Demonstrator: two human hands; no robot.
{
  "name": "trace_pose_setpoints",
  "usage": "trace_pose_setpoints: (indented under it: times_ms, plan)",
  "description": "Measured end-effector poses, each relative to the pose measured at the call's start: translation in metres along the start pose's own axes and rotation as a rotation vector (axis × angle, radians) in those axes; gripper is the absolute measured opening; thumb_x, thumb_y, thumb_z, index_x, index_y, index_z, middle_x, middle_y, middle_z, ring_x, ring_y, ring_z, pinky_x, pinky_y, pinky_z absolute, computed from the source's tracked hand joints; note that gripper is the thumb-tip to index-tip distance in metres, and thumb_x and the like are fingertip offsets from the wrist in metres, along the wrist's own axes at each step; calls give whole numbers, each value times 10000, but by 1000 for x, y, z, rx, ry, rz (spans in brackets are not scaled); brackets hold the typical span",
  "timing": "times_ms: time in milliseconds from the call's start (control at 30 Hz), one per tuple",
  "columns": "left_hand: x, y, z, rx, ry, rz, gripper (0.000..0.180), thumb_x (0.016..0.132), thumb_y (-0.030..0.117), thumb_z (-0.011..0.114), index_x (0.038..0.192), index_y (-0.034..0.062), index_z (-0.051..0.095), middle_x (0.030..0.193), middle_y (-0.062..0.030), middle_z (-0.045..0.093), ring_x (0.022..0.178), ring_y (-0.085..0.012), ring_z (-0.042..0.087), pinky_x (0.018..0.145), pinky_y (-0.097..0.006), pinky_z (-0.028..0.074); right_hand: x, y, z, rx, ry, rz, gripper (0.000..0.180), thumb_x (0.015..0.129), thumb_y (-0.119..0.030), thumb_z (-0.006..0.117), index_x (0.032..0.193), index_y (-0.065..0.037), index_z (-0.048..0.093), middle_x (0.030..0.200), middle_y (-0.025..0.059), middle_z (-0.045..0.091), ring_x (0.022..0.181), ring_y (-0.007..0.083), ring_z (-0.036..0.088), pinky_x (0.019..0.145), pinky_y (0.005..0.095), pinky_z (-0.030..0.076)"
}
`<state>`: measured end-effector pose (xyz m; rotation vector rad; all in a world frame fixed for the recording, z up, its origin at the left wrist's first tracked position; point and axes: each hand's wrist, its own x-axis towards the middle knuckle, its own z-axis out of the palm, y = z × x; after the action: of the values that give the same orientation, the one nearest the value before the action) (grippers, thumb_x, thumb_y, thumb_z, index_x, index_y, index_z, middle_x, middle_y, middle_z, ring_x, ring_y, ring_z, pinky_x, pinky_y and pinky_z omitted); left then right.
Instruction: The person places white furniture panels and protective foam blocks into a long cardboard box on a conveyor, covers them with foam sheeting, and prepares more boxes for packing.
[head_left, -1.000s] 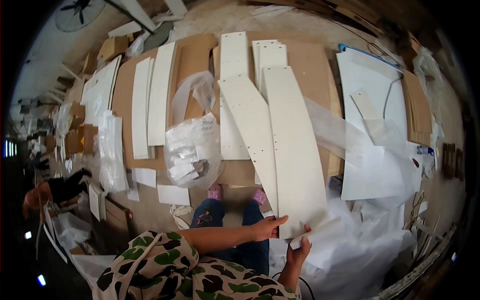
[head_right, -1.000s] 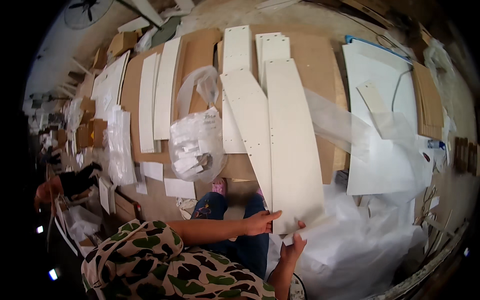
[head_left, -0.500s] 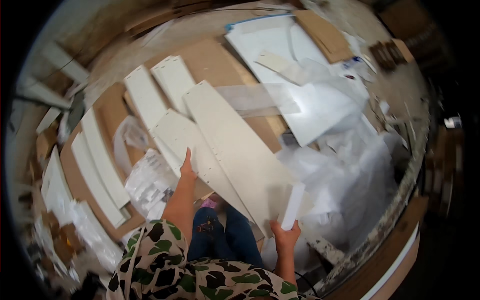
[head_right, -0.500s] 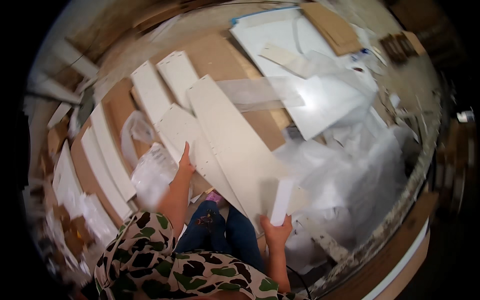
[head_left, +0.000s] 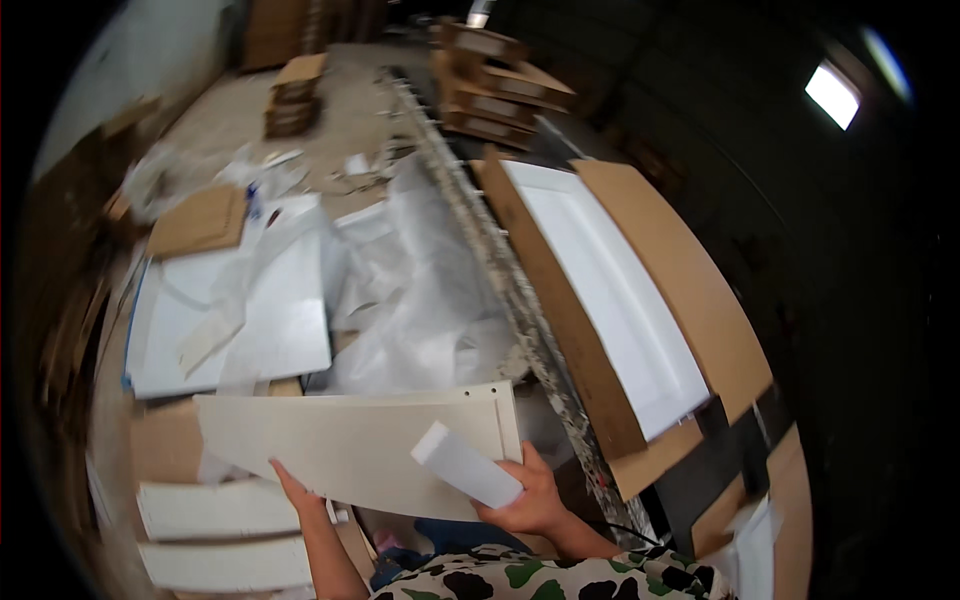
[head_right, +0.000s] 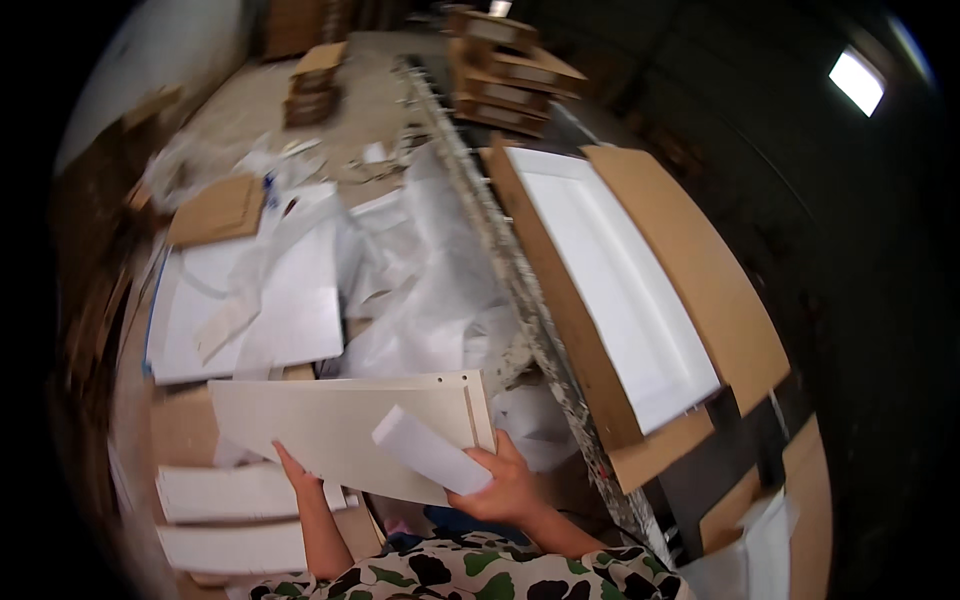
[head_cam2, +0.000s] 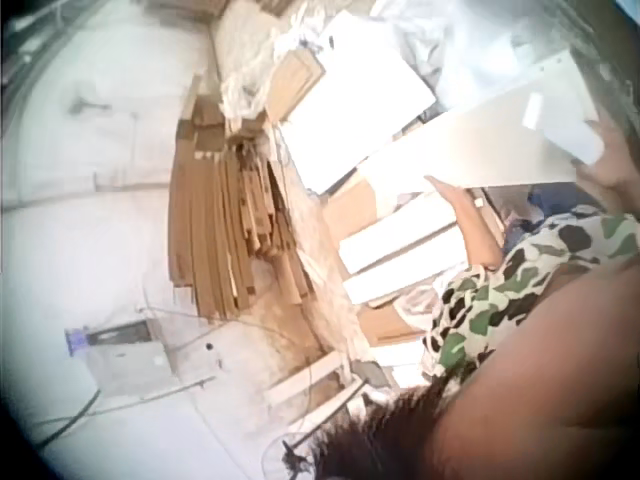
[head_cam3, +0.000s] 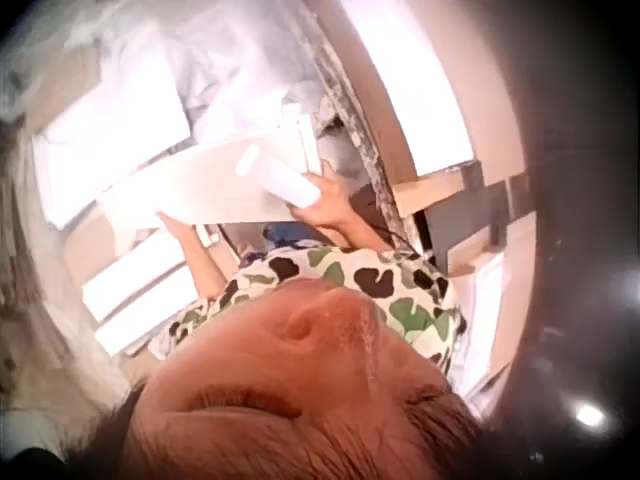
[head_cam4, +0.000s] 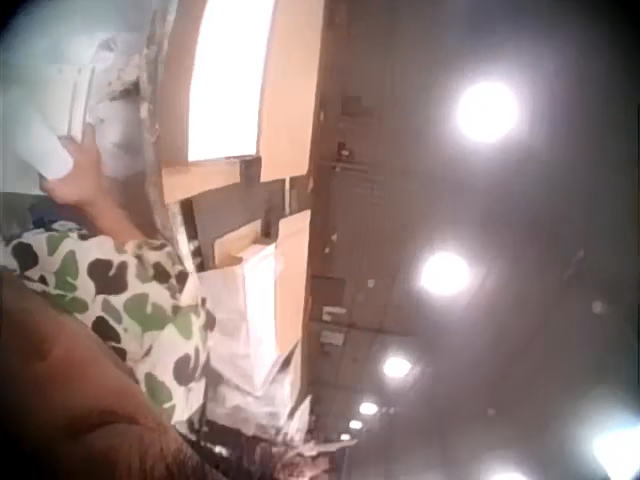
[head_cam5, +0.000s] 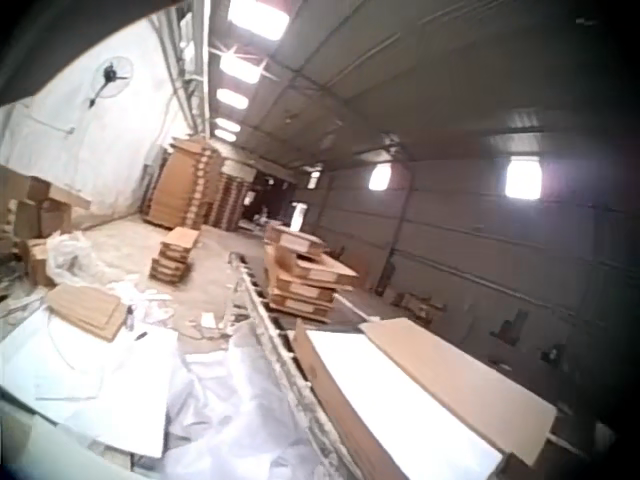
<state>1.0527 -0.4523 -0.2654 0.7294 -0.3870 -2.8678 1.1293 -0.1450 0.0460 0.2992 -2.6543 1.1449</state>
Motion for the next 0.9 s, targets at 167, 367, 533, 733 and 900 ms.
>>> trace_pose_setpoints:
  times_ms: [167,367,533,733,900]
  plan:
    - [0,-18,143,139,-158,-102,649,896,538,375,1349,76,325,1375,-79,367,1220,-285,372,1017,-422,311,-28,38,-67,84,303,113,404,587,-184,736,957,-55,639,974,161,528,875,287,569,762,335,466]
    - [-65,-105,342,445,-340,88,593,928,498,334,1327,59,351,1350,-71,389,1173,-258,411,974,-367,368,-73,118,-138,505,606,157,518,624,-198,740,1079,-12,577,1091,139,498,1022,267,505,877,315,409]
    - [-105,-170,438,706,-531,444,581,959,401,332,1300,-68,323,1279,-182,442,1132,-251,458,945,-360,399,-103,175,-194,244,629,373,564,631,-209,779,1099,6,551,1082,90,545,970,182,517,852,293,420]
    - [-170,-249,504,535,-657,558,541,897,378,514,1092,-126,533,1039,-183,582,927,-259,522,852,-359,421,-120,180,-196,880,1087,437,561,613,-177,759,1089,30,546,1002,86,567,905,168,544,777,288,448]
    - [-54,-334,558,591,-932,892,453,923,300,484,1089,-118,539,1045,-188,588,899,-227,546,825,-355,442,-127,187,-202,680,1446,339,549,665,-163,723,1125,36,498,999,89,571,878,153,549,747,279,453]
